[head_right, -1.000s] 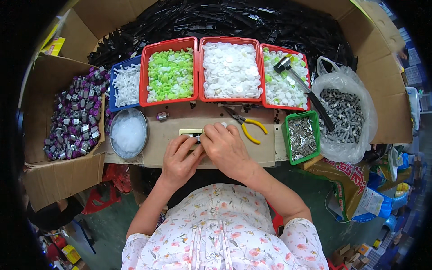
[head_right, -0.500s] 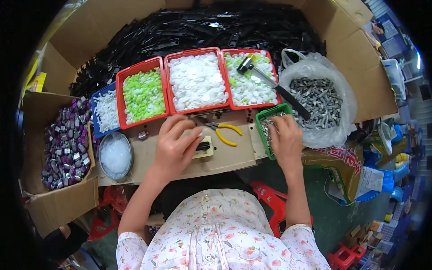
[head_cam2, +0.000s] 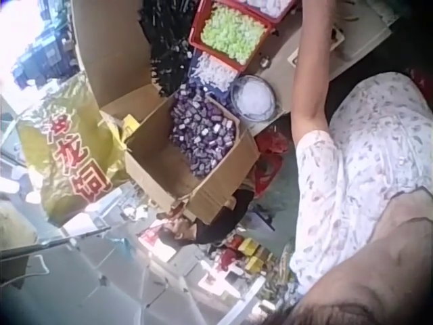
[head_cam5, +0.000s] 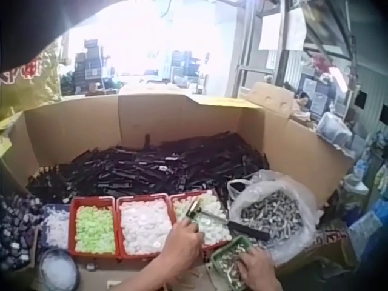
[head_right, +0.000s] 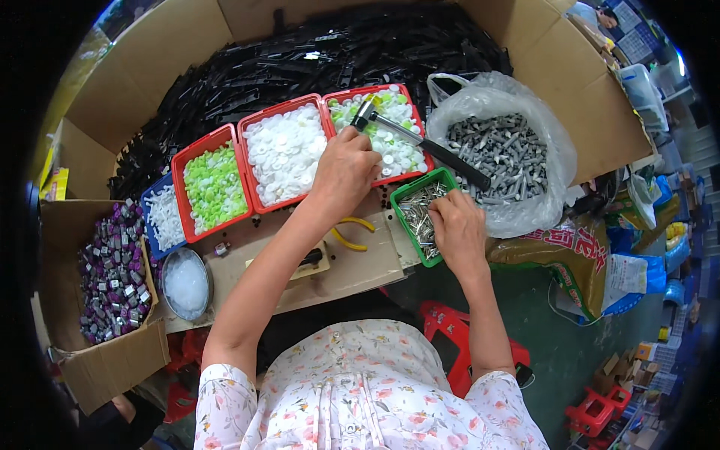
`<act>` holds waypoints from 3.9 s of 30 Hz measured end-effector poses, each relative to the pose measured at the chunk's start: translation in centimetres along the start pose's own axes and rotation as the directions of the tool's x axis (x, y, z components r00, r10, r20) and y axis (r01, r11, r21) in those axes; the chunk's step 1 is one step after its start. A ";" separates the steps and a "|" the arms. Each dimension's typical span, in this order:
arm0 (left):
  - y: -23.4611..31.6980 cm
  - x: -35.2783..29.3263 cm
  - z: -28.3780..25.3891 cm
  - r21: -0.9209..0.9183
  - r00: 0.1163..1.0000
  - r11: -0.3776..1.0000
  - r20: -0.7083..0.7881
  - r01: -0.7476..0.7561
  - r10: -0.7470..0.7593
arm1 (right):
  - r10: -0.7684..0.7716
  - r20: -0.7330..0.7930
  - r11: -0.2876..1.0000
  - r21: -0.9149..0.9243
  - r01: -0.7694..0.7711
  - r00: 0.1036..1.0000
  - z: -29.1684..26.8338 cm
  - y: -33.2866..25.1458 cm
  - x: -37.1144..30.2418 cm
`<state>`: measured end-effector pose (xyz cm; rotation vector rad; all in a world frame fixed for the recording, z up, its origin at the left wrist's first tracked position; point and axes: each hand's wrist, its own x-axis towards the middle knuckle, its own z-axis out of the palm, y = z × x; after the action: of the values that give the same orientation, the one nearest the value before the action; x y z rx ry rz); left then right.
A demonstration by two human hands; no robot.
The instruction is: Assemble small plastic and metal components at a workbench.
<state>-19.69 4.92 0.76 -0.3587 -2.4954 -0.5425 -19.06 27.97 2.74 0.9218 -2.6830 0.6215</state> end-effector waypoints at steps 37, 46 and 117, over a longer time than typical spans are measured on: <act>3.7 -10.8 -10.4 -0.866 0.567 -0.029 0.352 0.500 -0.745 | -0.250 -0.247 0.798 0.494 0.344 0.936 3.6 -13.2 2.1; 4.1 -13.2 -9.8 -0.899 0.657 0.172 0.152 0.402 -0.738 | -0.211 -0.188 0.726 0.627 0.283 0.959 3.8 -13.3 1.2; 4.8 -21.7 -11.3 -0.027 0.883 0.910 -0.230 0.414 -0.409 | -0.479 0.081 0.778 0.501 0.380 0.874 7.4 -15.0 0.4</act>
<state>4.82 1.08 -1.52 0.2450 -2.3482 -0.6775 -10.56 13.61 1.07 1.7586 -2.3667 1.1446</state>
